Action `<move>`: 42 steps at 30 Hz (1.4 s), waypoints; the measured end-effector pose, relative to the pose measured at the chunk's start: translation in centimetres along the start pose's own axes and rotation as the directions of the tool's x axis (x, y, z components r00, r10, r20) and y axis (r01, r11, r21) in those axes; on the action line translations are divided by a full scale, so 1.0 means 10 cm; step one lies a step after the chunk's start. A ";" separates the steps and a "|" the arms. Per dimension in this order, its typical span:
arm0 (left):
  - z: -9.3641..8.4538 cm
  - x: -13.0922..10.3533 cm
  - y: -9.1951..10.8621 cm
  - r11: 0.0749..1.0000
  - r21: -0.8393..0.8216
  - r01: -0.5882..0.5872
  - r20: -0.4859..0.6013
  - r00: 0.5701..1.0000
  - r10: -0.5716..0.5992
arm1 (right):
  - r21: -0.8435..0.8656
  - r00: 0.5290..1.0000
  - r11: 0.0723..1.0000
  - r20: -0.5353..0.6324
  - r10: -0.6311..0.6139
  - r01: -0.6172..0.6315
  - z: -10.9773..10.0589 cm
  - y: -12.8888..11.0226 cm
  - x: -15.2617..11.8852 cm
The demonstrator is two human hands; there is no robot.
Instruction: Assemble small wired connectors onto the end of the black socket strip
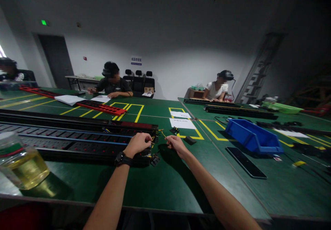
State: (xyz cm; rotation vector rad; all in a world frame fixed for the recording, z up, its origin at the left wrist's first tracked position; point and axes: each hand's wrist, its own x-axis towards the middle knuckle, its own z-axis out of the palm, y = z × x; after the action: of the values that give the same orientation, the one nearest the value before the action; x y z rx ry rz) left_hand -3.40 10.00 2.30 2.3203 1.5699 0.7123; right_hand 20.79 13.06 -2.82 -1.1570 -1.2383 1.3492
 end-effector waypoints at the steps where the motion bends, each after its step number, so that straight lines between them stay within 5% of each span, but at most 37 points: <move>1: 0.00 0.01 -0.01 1.000 -0.017 -0.004 0.005 1.000 0.004 | -0.002 1.000 1.000 0.001 -0.002 0.002 0.00 0.00 0.00; 34: 0.07 0.01 -0.01 0.995 -0.058 -0.084 -0.002 0.997 0.084 | -0.080 0.999 0.996 -0.003 -0.032 0.032 0.03 0.04 0.02; 38: 0.06 0.00 0.00 0.997 -0.049 -0.066 -0.004 0.998 0.066 | -0.363 0.971 0.928 -0.182 -0.153 0.078 -0.13 0.01 0.07; 42: 0.06 0.00 0.00 0.998 -0.029 -0.047 0.007 0.999 0.047 | -0.635 0.820 0.769 -0.478 -0.315 -0.074 -0.60 -0.09 0.08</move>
State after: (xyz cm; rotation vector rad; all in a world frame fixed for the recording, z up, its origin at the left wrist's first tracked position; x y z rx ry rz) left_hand -3.15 10.02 1.79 2.3436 1.4964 0.7309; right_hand 26.72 14.54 -2.23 -1.7449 -1.3110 0.3820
